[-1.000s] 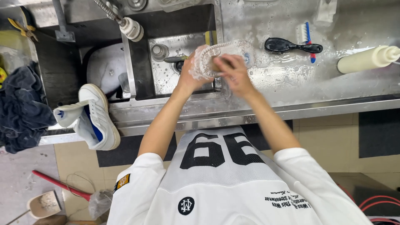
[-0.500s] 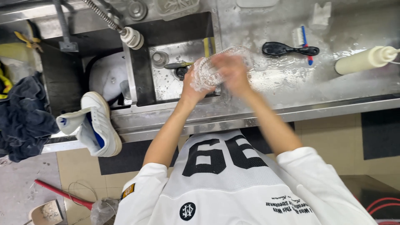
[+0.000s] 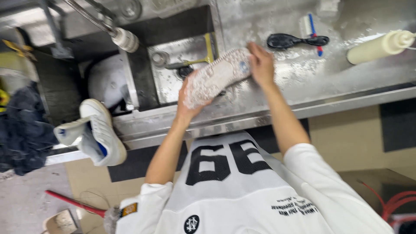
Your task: Cleaning the soles of sneakers by scraping dirt out of the tread and scrubbing with a brush and soap.
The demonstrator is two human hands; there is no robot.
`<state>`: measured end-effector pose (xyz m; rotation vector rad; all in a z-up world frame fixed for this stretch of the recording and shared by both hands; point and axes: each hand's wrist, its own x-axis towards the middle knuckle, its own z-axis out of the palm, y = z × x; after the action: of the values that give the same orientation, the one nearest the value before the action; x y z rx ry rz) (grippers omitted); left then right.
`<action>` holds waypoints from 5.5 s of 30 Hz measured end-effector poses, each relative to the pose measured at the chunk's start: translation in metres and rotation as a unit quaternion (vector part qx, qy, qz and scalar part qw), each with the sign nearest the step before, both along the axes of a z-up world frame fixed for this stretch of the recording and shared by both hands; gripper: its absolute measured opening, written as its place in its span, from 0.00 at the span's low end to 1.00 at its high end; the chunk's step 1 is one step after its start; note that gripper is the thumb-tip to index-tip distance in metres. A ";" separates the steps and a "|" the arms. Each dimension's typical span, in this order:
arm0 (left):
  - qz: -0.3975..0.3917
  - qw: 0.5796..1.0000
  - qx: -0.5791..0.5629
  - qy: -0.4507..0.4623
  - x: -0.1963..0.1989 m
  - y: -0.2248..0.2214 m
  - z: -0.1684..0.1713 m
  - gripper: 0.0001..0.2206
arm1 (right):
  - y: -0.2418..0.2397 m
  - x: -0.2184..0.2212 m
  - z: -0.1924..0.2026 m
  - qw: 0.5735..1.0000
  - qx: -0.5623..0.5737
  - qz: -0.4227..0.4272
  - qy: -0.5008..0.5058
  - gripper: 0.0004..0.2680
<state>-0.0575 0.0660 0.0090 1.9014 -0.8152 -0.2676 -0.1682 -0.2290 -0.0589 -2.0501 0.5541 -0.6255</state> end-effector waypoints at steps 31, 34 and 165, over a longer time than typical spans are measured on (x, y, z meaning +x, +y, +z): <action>0.087 0.979 0.045 0.179 0.004 0.014 0.008 0.55 | -0.010 -0.033 -0.011 0.987 -0.011 -0.054 0.154 0.19; 0.091 0.976 0.052 0.189 0.004 0.010 0.005 0.56 | 0.018 -0.036 0.012 0.985 -0.053 -0.020 0.162 0.20; 0.085 0.980 0.092 0.152 0.174 0.127 -0.005 0.48 | 0.171 0.039 -0.011 0.985 0.146 0.078 0.048 0.22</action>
<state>0.1163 0.1934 0.0035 2.0239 -0.4327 -0.5285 -0.1292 -0.0584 -0.0704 -1.8305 0.5040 -0.3315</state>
